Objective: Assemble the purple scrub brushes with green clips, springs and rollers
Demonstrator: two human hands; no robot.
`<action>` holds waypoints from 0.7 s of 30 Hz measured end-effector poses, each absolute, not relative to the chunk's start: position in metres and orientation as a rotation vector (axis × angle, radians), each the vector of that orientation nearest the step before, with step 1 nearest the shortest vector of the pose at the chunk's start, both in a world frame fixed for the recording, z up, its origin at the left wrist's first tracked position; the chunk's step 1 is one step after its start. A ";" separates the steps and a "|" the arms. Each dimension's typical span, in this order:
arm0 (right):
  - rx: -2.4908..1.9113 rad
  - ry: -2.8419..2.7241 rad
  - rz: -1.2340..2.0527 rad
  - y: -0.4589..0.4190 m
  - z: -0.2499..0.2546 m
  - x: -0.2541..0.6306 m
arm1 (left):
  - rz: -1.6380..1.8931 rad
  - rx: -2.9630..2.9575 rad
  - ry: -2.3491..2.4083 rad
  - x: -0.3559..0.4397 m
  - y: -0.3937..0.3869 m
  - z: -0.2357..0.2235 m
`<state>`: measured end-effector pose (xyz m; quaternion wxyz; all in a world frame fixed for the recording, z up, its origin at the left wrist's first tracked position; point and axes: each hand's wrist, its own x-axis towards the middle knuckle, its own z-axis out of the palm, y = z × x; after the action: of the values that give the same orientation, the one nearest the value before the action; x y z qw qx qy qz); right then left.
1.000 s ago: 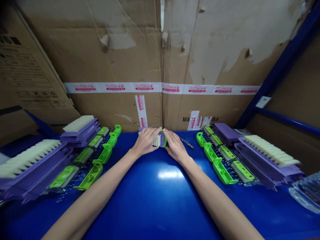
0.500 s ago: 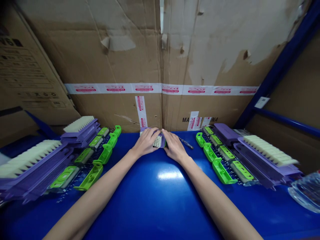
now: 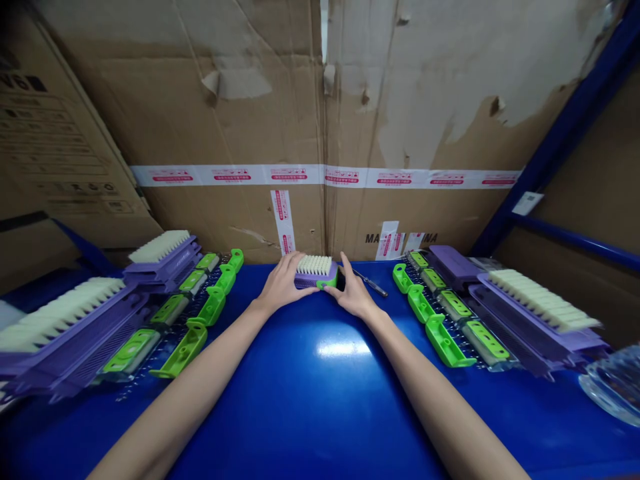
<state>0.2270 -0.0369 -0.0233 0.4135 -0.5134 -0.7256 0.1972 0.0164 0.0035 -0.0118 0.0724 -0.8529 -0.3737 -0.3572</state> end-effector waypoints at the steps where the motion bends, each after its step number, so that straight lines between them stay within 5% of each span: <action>1: -1.305 -1.825 0.504 -0.036 -0.024 0.227 | -1.056 -2.561 -1.129 0.016 0.004 -0.013; 21: -1.403 -1.862 0.370 -0.032 -0.027 0.228 | -1.180 -2.590 -1.409 0.012 0.000 -0.018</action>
<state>0.2279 -0.0325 -0.0269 0.3806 -0.5497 -0.7294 0.1450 0.0122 0.0001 -0.0179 -0.0172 -0.8155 -0.4435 -0.3714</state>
